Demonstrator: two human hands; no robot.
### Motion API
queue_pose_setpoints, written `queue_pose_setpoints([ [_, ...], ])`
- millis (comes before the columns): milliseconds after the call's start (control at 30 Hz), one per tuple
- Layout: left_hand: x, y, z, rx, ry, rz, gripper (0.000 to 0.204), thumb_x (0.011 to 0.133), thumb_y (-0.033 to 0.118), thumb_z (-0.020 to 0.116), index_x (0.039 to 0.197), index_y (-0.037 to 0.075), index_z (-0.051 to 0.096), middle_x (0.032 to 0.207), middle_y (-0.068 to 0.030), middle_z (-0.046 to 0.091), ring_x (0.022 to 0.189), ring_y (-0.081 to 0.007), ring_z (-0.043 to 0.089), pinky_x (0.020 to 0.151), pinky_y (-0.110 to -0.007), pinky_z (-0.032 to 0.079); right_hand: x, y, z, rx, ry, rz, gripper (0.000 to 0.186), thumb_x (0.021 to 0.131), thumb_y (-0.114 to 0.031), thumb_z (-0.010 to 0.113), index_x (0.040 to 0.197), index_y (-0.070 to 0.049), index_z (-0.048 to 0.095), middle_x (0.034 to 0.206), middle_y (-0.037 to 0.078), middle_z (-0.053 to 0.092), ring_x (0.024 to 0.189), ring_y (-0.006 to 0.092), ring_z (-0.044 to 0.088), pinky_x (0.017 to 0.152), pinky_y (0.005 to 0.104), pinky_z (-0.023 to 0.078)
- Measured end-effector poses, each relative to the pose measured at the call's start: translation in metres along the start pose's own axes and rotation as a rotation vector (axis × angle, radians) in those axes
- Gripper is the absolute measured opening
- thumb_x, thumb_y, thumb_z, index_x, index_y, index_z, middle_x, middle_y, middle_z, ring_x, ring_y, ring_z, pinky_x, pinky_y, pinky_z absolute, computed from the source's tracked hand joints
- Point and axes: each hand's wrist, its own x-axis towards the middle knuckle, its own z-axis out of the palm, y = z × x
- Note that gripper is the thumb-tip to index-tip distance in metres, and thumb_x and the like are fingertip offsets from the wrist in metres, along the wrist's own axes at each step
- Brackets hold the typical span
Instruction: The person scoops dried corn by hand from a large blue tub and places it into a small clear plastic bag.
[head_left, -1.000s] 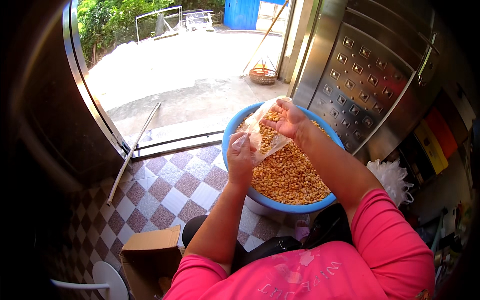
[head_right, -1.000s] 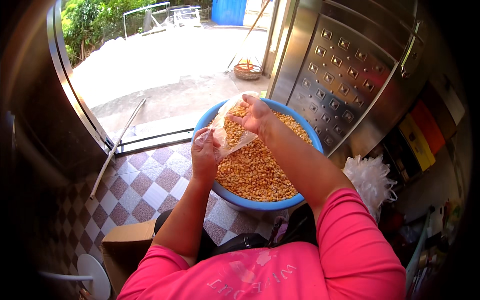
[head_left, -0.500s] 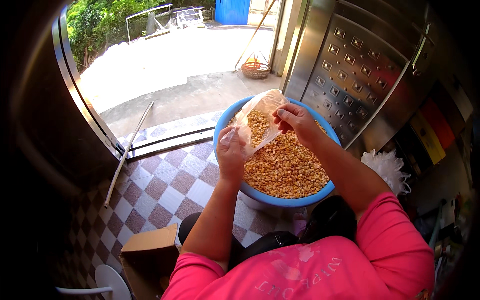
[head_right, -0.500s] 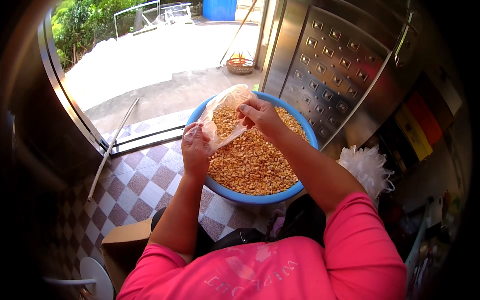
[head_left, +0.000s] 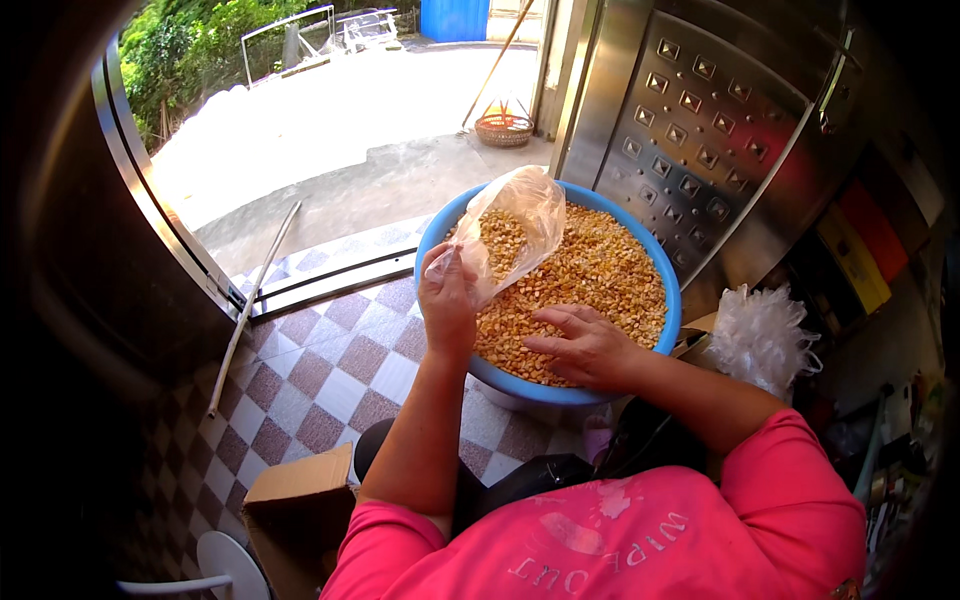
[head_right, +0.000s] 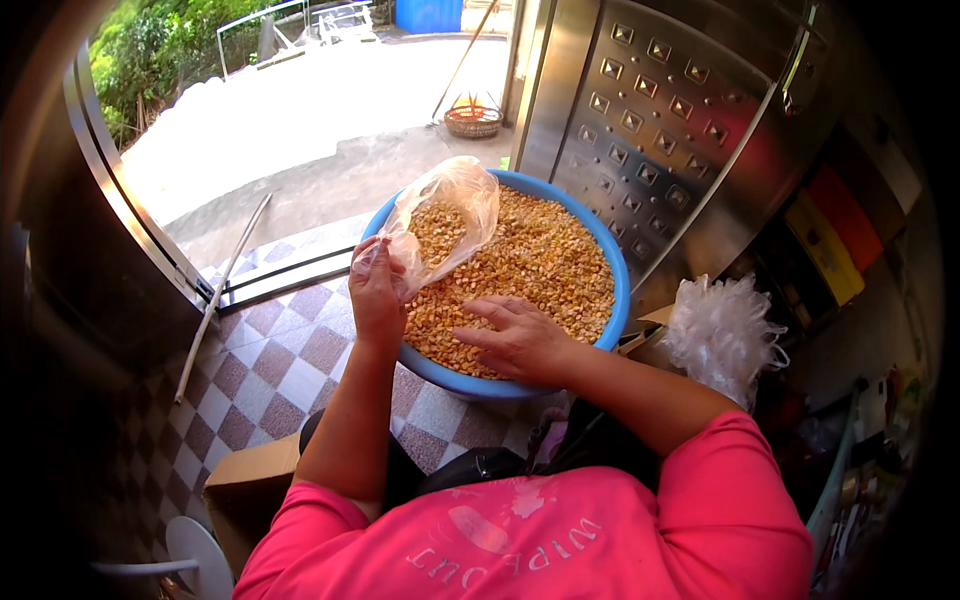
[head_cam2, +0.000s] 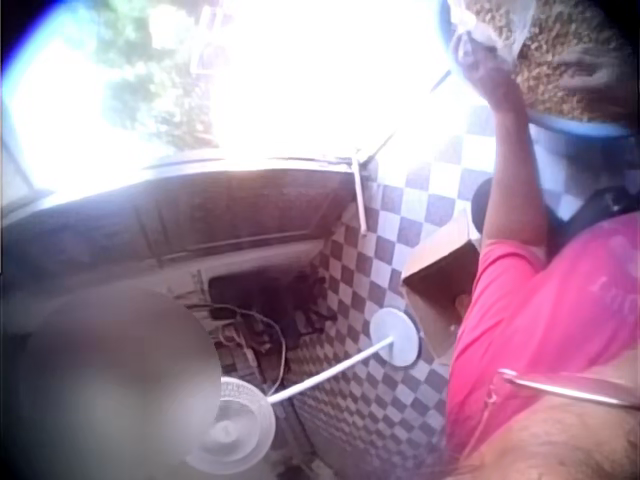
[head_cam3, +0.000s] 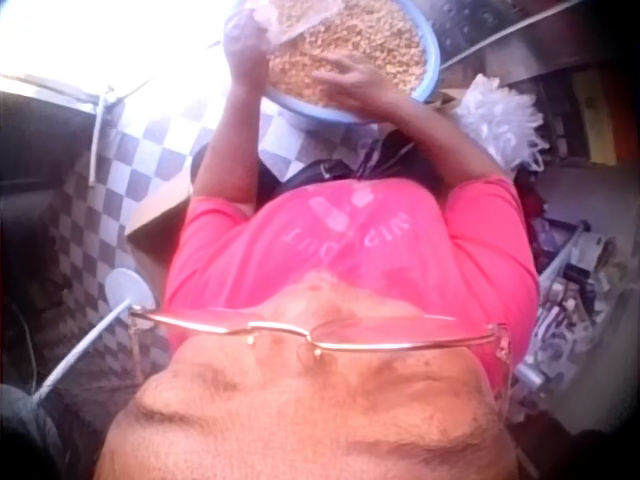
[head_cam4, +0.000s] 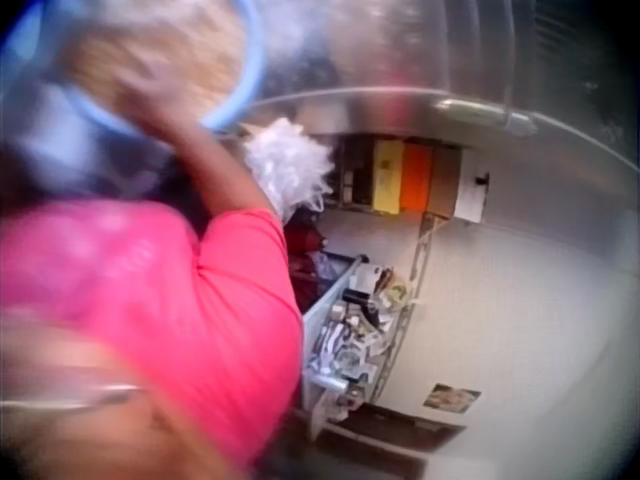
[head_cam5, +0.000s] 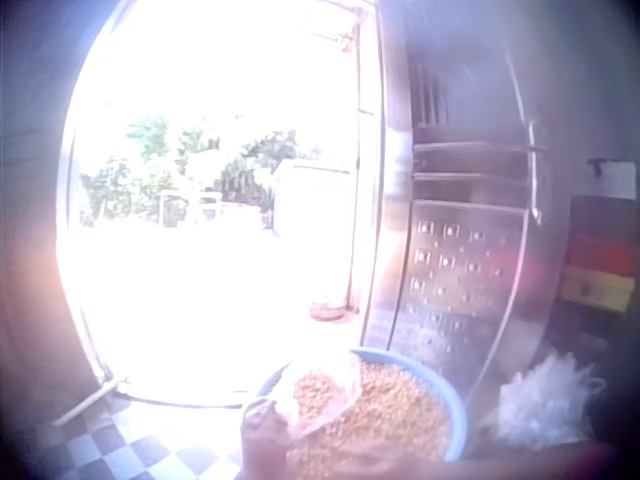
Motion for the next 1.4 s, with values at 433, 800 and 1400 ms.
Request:
queue_pose_setpoints([
  [433,0.002,0.015,0.002,-0.010,-0.019,0.020,0.013,0.091,0.014,0.049,0.102,0.006,0.052,0.064,0.0028,0.048,0.048,-0.0007,0.039,0.040,-0.015,0.030,0.055,-0.006,0.036,-0.026,-0.053,-0.145,0.026,0.079,-0.022,0.052,0.103,-0.013,0.057,0.116,0.009,0.052,0.117,0.0260,0.043,0.102,0.0429,0.026],
  [800,-0.001,0.021,0.004,-0.040,-0.025,-0.007,0.011,0.091,0.012,0.050,0.100,0.006,0.052,0.063,0.0029,0.048,0.048,-0.0007,0.040,0.039,-0.016,0.031,0.019,0.046,0.001,-0.234,0.049,0.049,0.019,0.073,-0.015,0.064,0.092,-0.013,0.063,0.107,0.006,0.057,0.109,0.0254,0.048,0.096,0.0425,0.032],
  [1400,-0.005,0.005,0.001,-0.147,-0.008,-0.067,0.012,0.091,0.012,0.049,0.103,0.009,0.050,0.063,0.0012,0.049,0.046,-0.0026,0.042,0.035,-0.017,0.033,-0.006,0.062,0.009,-0.208,0.065,0.416,0.014,0.081,-0.021,0.057,0.076,-0.008,0.053,0.080,0.012,0.058,0.066,0.0303,0.057,0.056,0.0391,0.046],
])
